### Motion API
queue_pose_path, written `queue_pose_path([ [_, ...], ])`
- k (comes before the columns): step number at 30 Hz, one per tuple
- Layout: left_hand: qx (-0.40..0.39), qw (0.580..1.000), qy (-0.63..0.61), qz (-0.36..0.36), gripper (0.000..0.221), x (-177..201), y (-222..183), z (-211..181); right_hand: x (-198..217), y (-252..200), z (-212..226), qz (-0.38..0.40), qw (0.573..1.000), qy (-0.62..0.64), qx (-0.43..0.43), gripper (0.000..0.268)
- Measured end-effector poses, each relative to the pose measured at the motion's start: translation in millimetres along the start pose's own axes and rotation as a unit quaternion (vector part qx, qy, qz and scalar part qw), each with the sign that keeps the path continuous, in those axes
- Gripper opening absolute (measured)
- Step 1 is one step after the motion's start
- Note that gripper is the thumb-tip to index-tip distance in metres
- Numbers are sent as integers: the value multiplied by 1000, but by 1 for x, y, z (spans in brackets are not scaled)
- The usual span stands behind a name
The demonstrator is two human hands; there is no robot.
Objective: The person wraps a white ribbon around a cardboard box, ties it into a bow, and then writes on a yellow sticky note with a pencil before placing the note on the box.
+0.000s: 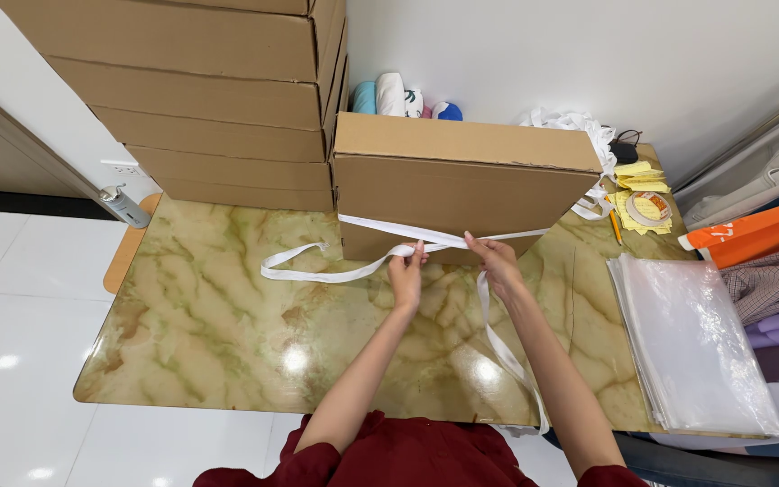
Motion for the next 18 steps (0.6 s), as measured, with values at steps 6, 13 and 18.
queue_pose_path([
  [6, 3, 999, 46, 6, 18, 5, 7, 13, -1, -21, 32, -16, 1000, -13, 19, 38],
  [13, 17, 1000, -3, 5, 20, 4, -13, -16, 14, 31, -14, -48, 988, -113, 89, 30],
  [18, 12, 1000, -18, -9, 29, 5, -24, -33, 12, 22, -17, -123, 954, -240, 130, 29],
])
Point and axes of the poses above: each hand's wrist, its own y-axis towards the middle knuckle, its own x-axis out of the back of the hand, z = x × y, the point moved 6 cm from there along y, towards the middle knuckle, and after that the axes turned 1 degree about -x, right-handed, at the moved point
